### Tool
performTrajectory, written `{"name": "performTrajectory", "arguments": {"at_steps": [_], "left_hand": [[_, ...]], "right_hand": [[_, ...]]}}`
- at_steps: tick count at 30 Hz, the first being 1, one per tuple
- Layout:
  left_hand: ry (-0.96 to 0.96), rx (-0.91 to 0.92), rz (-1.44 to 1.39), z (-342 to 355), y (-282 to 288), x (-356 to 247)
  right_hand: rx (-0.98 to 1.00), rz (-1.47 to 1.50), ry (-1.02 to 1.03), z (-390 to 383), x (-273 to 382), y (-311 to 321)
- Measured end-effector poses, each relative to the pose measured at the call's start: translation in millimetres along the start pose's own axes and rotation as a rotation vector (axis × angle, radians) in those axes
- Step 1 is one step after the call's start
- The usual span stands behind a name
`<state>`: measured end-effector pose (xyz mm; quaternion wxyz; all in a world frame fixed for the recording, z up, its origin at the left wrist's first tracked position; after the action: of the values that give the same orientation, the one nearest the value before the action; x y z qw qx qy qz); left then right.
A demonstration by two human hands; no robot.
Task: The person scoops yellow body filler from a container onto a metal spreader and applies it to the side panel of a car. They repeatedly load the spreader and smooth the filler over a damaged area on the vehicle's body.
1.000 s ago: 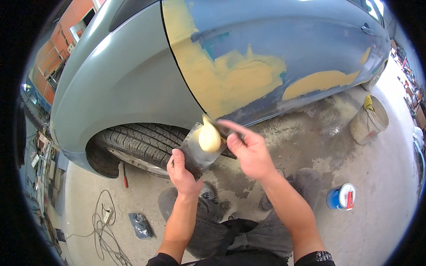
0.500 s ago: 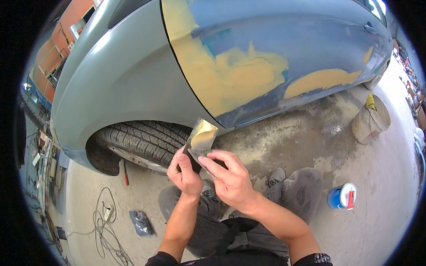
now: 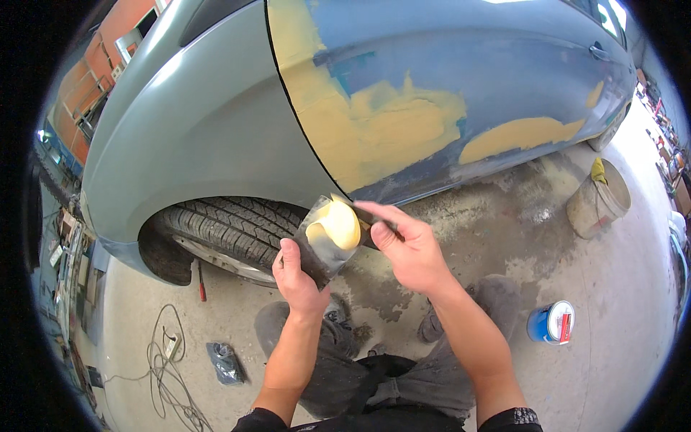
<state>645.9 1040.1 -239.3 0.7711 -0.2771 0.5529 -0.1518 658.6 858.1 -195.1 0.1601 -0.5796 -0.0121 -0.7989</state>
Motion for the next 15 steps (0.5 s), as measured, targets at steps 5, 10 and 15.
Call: {"name": "performTrajectory", "arguments": {"at_steps": [5, 10, 15], "left_hand": [[-0.163, -0.069, 0.201, -2.6, 3.0, -12.6], [-0.521, 0.119, 0.607, -18.0, -27.9, -29.9], [-0.572, 0.111, 0.659, -14.0, -23.9, -41.0]], "right_hand": [[-0.136, -0.460, 0.077, -12.7, 14.7, 5.1], [-0.198, -0.517, 0.342, -28.8, 27.6, -29.8], [-0.047, -0.431, 0.257, -44.6, 1.9, -50.5]]}}
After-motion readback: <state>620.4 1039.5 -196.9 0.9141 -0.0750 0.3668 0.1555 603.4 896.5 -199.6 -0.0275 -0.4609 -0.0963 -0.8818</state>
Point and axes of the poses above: each hand's wrist, its own z-axis towards the middle knuckle, its own y-axis out of the back of the hand, x = y × z, the point moved 8 cm from there along z, towards the middle knuckle, and after that the axes turned 2 degrees about x, right-handed, at the moved point
